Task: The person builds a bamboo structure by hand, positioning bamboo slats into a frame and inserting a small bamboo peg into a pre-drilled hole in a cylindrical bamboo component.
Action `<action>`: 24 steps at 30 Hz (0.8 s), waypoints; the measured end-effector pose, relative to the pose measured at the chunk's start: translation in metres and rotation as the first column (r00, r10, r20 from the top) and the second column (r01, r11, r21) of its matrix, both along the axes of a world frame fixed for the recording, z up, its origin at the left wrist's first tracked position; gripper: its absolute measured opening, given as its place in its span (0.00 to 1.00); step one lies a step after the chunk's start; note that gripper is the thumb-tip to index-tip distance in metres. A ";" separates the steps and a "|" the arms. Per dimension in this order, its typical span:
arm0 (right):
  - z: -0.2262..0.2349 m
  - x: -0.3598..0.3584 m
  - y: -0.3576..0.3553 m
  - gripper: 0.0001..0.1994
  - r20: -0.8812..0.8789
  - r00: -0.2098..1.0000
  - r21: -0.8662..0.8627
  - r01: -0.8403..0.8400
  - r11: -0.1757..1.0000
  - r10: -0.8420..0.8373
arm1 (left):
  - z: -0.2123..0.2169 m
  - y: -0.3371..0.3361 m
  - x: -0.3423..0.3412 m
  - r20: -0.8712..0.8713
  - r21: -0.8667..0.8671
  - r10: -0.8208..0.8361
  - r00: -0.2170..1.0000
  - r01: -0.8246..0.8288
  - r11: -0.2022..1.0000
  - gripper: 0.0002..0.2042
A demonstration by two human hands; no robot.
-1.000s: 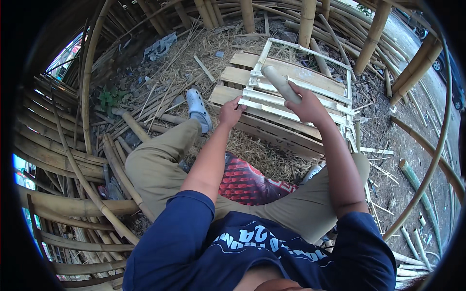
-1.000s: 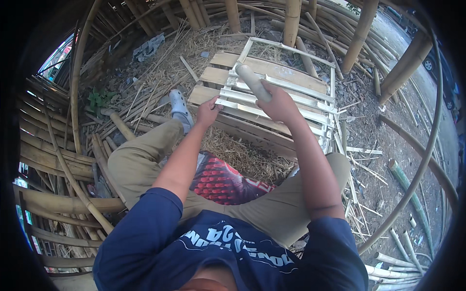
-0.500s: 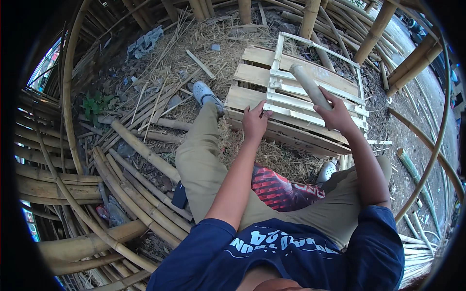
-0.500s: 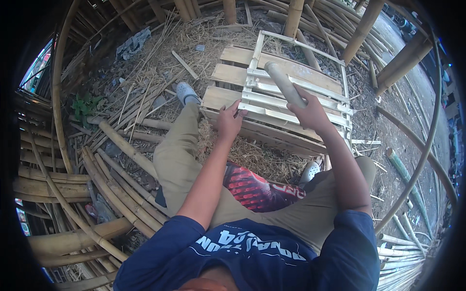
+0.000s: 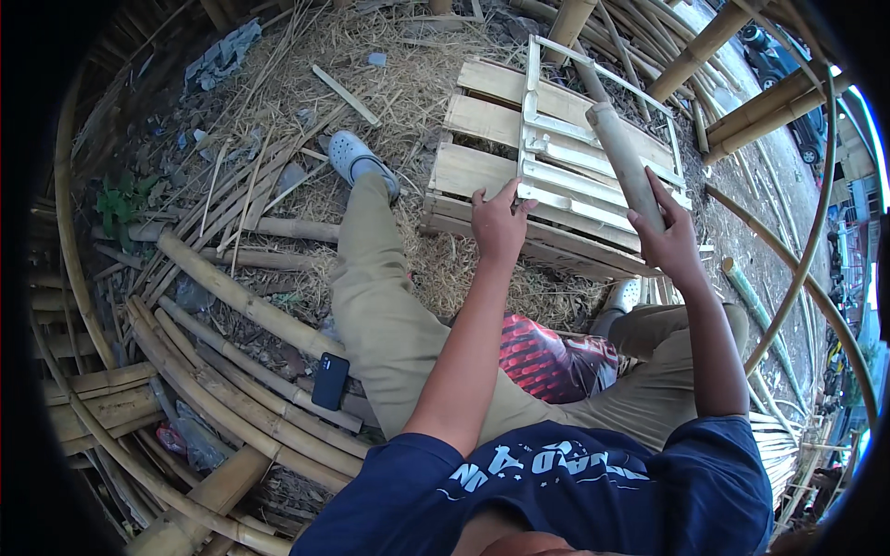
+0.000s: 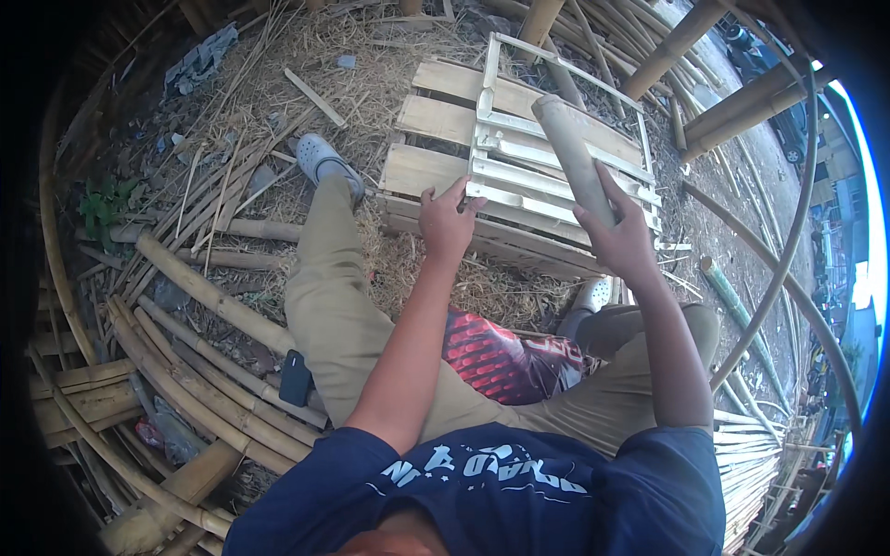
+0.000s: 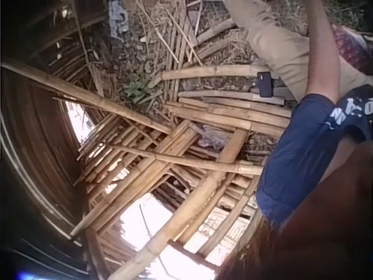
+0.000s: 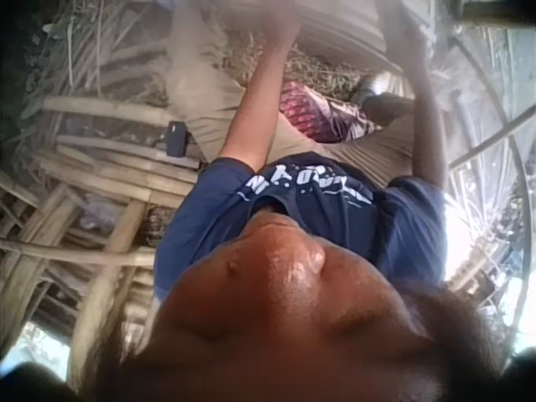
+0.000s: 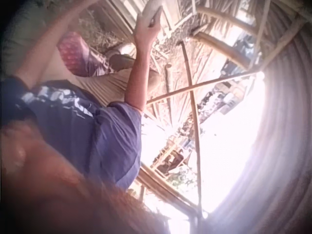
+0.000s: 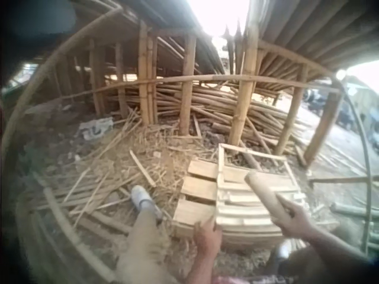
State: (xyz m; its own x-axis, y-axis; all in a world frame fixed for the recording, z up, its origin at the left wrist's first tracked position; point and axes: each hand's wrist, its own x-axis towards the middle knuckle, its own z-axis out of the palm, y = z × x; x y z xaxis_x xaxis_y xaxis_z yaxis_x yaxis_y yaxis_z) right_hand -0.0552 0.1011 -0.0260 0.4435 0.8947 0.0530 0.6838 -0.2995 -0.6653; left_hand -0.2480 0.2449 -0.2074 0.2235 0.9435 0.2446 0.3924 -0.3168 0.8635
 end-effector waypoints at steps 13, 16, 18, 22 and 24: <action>0.000 0.033 0.028 0.39 -0.269 0.963 -0.165 -0.080 0.983 0.033 | 0.066 -0.014 -0.037 -0.392 -0.183 -0.203 0.897 0.140 0.973 0.28; -0.034 0.044 0.019 0.39 -0.073 0.986 -0.088 -0.156 0.984 0.150 | 0.091 -0.033 -0.044 -0.472 -0.207 -0.244 0.847 0.162 0.965 0.29; -0.053 0.042 0.017 0.39 -0.024 0.976 0.040 -0.217 0.975 0.218 | 0.083 -0.035 -0.047 -0.483 -0.217 -0.237 0.843 0.148 0.965 0.29; -0.066 0.035 0.008 0.39 -0.104 0.957 -0.057 -0.276 0.959 0.269 | 0.048 -0.031 -0.037 -0.343 -0.034 -0.147 0.928 0.144 0.989 0.30; -0.076 0.038 -0.003 0.39 -0.014 0.950 0.007 -0.311 0.950 0.311 | 0.046 -0.027 -0.026 -0.296 0.052 -0.164 0.941 0.187 0.981 0.31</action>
